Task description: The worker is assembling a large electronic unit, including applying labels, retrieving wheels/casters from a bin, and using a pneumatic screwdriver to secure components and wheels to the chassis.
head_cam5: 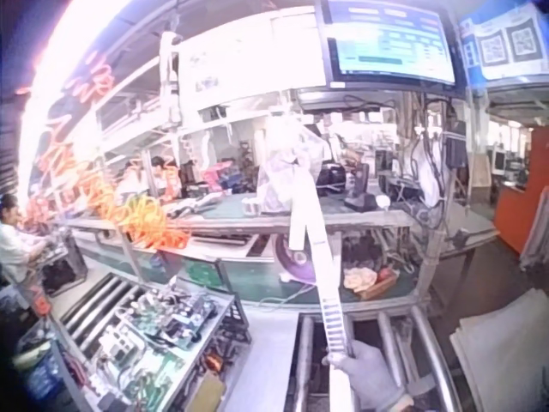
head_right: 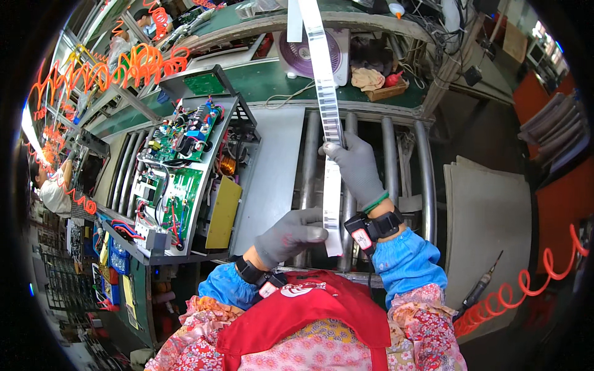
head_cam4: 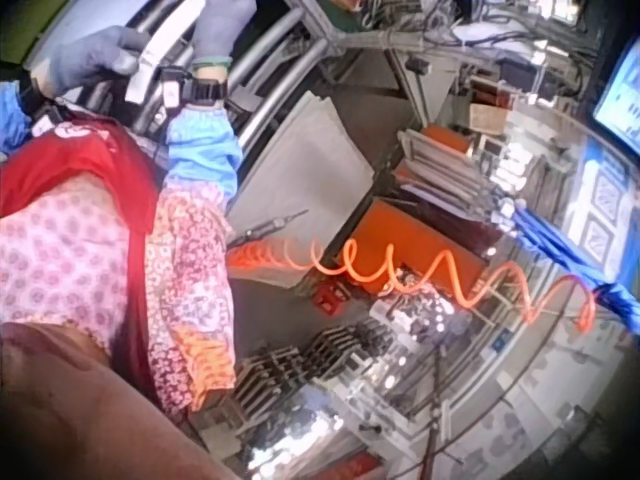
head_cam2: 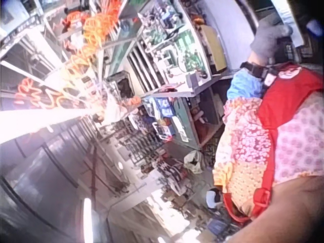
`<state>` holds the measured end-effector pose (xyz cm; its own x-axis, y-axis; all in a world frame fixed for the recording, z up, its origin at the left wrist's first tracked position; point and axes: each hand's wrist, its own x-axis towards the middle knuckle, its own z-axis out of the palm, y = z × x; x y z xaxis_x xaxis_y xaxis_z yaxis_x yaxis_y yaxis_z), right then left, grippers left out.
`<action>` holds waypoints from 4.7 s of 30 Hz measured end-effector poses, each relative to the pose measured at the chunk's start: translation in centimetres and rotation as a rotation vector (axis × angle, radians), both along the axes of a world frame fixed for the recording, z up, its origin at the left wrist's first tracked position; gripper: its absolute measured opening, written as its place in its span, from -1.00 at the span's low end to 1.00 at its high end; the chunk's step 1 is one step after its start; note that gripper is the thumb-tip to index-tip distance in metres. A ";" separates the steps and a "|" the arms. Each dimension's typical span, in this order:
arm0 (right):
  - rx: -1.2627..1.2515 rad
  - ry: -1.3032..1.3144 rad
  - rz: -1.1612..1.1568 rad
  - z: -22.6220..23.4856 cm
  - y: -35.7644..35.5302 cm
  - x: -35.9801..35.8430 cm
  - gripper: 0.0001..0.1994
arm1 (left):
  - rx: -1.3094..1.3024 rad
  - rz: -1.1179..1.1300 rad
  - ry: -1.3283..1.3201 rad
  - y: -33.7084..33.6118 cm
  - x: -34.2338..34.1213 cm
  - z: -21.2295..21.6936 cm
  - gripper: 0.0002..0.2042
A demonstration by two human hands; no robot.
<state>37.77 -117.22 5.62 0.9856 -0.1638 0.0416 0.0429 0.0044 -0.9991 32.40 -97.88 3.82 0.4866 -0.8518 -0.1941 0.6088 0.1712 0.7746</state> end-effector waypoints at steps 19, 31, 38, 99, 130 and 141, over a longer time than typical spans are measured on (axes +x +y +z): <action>-0.034 0.512 0.213 0.4 0.7 -14.1 -0.65 | 0.274 0.336 -0.046 -0.6 -0.2 -4.7 -0.74; -0.034 0.481 0.134 -1.0 1.6 -15.0 -0.67 | 0.359 0.308 -0.124 -0.5 -0.9 -3.7 -0.77; -0.212 0.261 0.008 -1.7 2.3 -15.0 -0.68 | 0.342 0.340 -0.136 -1.2 -1.6 -2.9 -0.75; -0.176 0.315 0.064 -2.2 2.2 -14.4 -0.72 | 0.326 0.328 -0.122 0.0 -0.2 -2.0 -0.75; 0.368 -0.003 -0.793 -4.2 -26.6 1.6 -0.76 | 0.584 0.249 -0.023 2.6 -0.1 -8.3 -0.51; 0.396 -0.065 -0.846 -5.1 -29.8 5.5 -0.79 | 0.690 0.377 0.010 4.4 -1.4 -8.2 -0.63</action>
